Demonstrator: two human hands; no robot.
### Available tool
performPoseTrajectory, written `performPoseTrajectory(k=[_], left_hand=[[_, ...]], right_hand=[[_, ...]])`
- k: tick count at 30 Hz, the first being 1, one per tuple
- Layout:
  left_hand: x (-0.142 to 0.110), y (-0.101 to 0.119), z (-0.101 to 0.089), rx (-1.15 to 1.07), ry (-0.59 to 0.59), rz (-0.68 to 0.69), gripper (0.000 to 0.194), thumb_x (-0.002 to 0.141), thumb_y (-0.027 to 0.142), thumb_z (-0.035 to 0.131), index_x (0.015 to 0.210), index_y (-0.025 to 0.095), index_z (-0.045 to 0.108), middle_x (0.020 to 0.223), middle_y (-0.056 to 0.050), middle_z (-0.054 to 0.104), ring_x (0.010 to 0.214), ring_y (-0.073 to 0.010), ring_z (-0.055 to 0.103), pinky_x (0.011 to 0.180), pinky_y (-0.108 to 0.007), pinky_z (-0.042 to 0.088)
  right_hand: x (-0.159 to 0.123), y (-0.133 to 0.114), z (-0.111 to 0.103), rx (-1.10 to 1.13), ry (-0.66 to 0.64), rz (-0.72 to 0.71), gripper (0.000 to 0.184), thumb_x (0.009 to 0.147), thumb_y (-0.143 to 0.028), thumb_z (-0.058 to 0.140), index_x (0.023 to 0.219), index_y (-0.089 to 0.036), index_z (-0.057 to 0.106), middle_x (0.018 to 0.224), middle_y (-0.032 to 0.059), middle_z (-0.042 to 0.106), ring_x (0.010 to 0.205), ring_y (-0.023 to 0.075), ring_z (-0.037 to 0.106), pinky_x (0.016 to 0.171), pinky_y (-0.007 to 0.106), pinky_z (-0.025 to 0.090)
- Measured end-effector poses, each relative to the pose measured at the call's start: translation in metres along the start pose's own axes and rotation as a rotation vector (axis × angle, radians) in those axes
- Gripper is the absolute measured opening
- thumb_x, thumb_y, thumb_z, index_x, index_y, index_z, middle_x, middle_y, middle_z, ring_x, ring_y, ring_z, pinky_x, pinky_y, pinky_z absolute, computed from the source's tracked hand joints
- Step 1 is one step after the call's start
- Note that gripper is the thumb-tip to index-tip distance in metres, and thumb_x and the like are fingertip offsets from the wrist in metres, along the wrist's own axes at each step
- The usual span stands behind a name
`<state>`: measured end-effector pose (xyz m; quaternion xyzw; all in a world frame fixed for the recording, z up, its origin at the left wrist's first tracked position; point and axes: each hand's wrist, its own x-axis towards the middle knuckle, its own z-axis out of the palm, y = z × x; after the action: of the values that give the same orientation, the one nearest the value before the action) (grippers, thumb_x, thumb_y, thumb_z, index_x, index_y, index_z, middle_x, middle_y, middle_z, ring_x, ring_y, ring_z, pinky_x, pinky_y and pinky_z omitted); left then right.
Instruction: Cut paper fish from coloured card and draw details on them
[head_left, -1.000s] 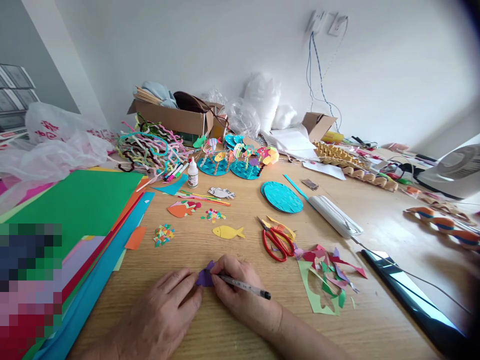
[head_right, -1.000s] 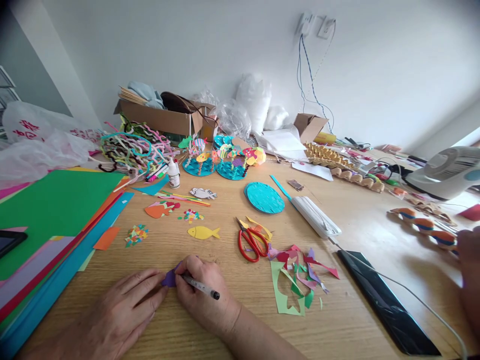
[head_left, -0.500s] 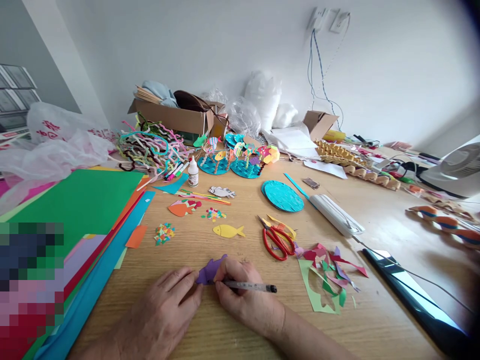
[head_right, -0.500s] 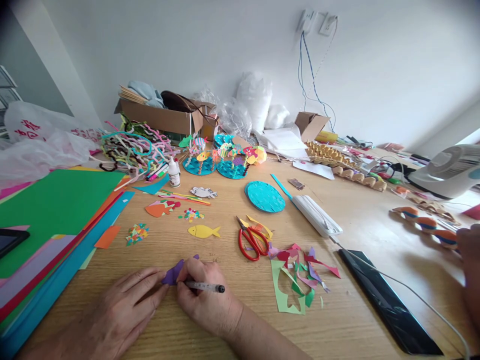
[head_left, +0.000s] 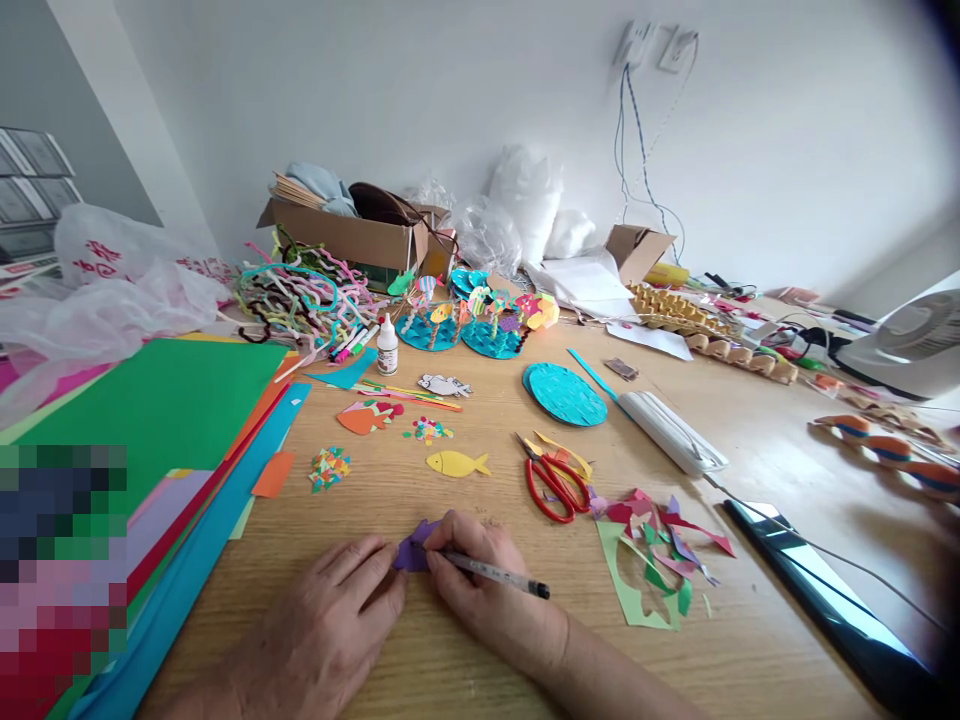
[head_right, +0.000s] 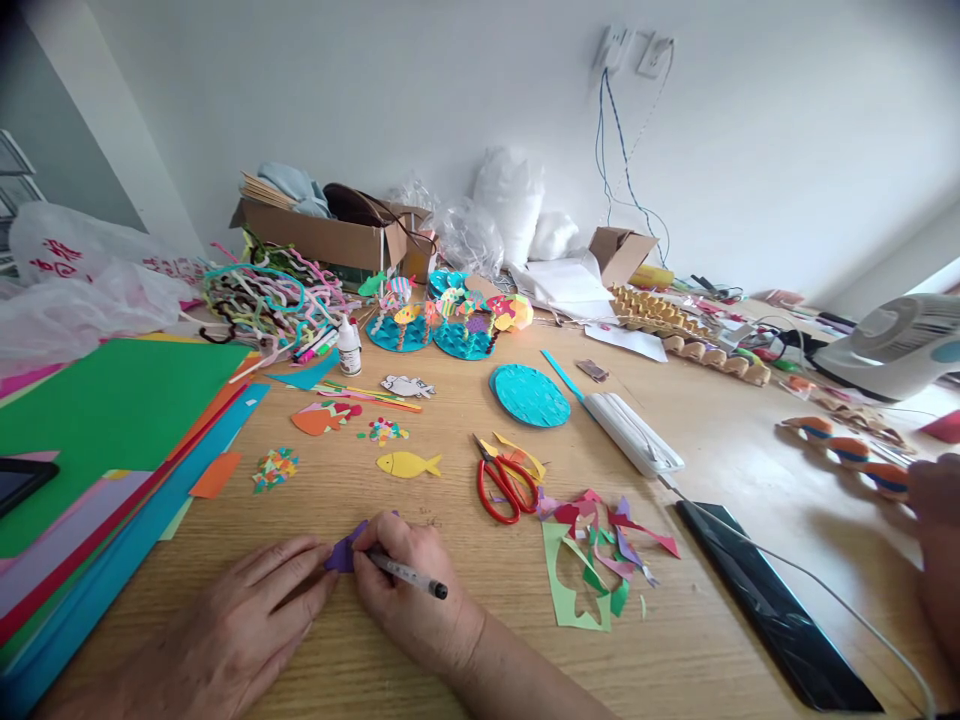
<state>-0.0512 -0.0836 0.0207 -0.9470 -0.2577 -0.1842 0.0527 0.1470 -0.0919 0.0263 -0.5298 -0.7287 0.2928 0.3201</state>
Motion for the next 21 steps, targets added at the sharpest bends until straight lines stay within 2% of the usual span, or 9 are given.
performPoseTrajectory(k=[10,21], left_hand=[[-0.0014,0.0005,-0.0009,-0.001,-0.001,-0.015,0.033,0.081,0.008,0.045,0.106,0.019,0.062,0.106,-0.006,0.066,0.103,-0.0206,0.057,0.09,-0.032,0.049],[0.001,-0.0004,-0.0028,0.007,0.034,0.003,0.033,0.083,0.007,0.041,0.104,0.02,0.063,0.101,-0.004,0.068,0.099,-0.0186,0.059,0.087,-0.029,0.05]], right_hand=[[-0.001,-0.0018,-0.0004,-0.024,-0.001,0.007,0.012,0.075,-0.008,0.05,0.073,-0.02,0.052,0.066,-0.0027,0.059,0.058,0.0109,0.053,0.062,0.02,0.041],[-0.0034,0.002,-0.0027,0.051,-0.011,-0.075,0.012,0.069,-0.008,0.047,0.066,-0.02,0.047,0.057,-0.0044,0.049,0.049,0.0093,0.044,0.051,0.02,0.034]])
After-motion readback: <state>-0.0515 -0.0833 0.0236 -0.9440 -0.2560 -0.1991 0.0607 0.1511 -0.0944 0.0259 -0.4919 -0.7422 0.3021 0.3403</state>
